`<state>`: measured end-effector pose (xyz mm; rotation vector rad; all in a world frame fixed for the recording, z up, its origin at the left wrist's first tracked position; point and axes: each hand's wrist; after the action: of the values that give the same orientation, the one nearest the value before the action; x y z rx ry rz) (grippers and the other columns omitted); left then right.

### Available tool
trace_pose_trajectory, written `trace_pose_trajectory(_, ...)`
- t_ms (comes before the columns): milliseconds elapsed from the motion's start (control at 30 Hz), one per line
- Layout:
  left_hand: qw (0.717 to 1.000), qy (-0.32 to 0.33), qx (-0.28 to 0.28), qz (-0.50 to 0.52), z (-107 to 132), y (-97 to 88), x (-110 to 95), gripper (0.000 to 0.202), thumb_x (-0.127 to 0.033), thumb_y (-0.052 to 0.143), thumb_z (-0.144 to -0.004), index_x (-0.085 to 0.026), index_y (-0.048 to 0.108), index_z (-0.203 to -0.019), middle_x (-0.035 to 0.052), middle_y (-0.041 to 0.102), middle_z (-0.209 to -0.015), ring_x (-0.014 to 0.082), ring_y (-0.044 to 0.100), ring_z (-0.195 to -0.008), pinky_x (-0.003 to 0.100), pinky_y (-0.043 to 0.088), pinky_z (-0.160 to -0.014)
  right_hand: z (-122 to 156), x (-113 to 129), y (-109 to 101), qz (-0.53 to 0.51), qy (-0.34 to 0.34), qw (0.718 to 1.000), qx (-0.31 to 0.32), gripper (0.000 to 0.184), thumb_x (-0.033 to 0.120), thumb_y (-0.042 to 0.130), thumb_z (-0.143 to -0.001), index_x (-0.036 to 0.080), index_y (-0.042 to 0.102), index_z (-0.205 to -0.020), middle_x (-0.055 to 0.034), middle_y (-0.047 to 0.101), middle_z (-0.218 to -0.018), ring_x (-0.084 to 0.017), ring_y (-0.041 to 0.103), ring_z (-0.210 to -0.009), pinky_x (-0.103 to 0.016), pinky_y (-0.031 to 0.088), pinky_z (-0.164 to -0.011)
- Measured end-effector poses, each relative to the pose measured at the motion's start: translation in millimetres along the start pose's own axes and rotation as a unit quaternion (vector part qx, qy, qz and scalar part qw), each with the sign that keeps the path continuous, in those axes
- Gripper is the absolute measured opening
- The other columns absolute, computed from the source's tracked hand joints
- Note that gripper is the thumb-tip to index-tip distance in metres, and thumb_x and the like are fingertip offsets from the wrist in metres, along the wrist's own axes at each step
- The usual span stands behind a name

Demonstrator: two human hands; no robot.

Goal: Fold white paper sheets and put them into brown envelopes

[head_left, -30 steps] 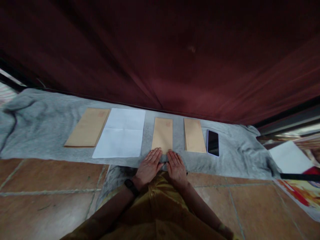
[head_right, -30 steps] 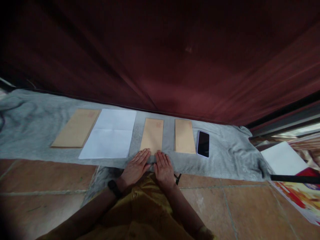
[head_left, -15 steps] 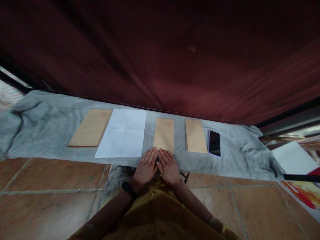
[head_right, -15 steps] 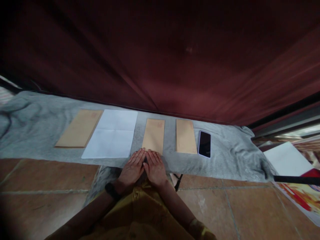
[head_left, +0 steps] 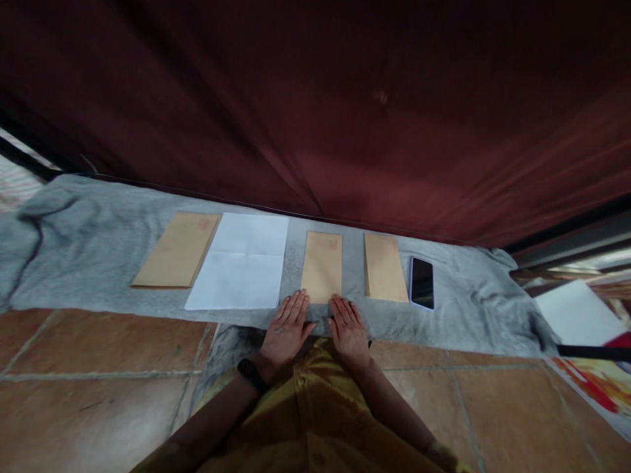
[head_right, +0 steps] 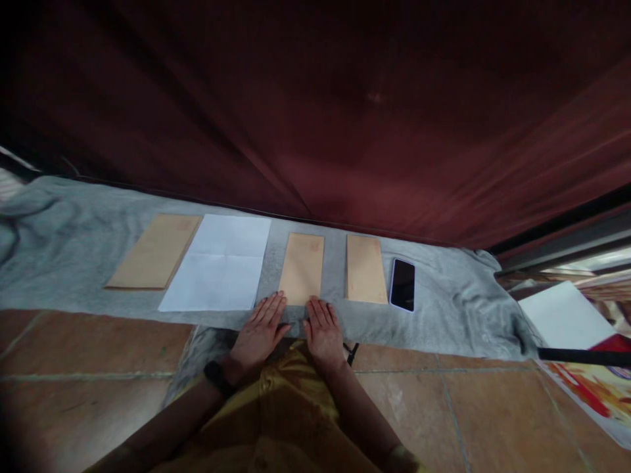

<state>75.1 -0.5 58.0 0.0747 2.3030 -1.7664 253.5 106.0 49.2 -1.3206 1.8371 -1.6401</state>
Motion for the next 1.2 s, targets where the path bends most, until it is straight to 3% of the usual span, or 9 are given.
trace_pose_trajectory(333, 0.997, 0.058, 0.043, 0.013, -14.6, 7.5, -22.9, 0.062, -0.041, 0.051, -0.097, -0.012, 0.040, -0.150, 0.0130, 0.038, -0.159, 0.0260, 0.030, -0.150, 0.044, 0.029, -0.123, 2.9, -0.4, 0.0, 0.009, 0.016, 1.000, 0.000, 0.047, 0.025, 0.039, -0.104, 0.013, 0.045, -0.149, -0.0115, 0.051, -0.151, -0.025, 0.043, -0.143, -0.046, 0.027, -0.121)
trace_pose_trajectory(667, 0.999, 0.025, 0.017, 0.011, -1.4, 2.4, -1.6, 0.060, -0.041, 0.048, -0.098, -0.011, 0.041, -0.150, 0.0155, 0.041, -0.157, 0.0266, 0.035, -0.148, 0.045, 0.033, -0.121, 7.0, -5.3, 3.4, 0.013, 0.014, 1.000, -0.017, 0.049, 0.025, 0.040, -0.103, 0.016, 0.042, -0.151, -0.0118, 0.049, -0.152, -0.025, 0.043, -0.143, -0.047, 0.030, -0.120)
trace_pose_trajectory(933, 1.000, 0.008, -0.008, 0.004, -0.6, 4.7, 3.1, 0.057, -0.041, 0.046, -0.099, -0.010, 0.047, -0.146, 0.0164, 0.047, -0.153, 0.0277, 0.043, -0.143, 0.044, 0.038, -0.118, 11.1, -9.8, 1.4, 0.013, 0.020, 0.999, -0.031, 0.050, 0.024, 0.039, -0.102, 0.015, 0.041, -0.152, -0.0128, 0.049, -0.152, -0.026, 0.042, -0.143, -0.050, 0.034, -0.119)
trace_pose_trajectory(1200, 0.999, -0.010, -0.009, 0.035, -7.1, 2.9, 3.5, 0.044, -0.029, 0.041, -0.099, -0.011, 0.057, -0.136, 0.0164, 0.055, -0.147, 0.0282, 0.052, -0.136, 0.045, 0.044, -0.112, -9.7, 20.8, 9.7, 0.014, -0.021, 1.000, -0.007, 0.051, 0.023, 0.043, -0.100, 0.014, 0.043, -0.151, -0.0110, 0.047, -0.154, -0.022, 0.037, -0.146, -0.044, 0.035, -0.120)
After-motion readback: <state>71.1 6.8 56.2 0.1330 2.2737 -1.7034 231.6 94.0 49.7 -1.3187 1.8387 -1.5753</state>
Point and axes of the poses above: each hand's wrist, its own z-axis away from the middle knuckle, its own y-axis out of the palm, x = y × z
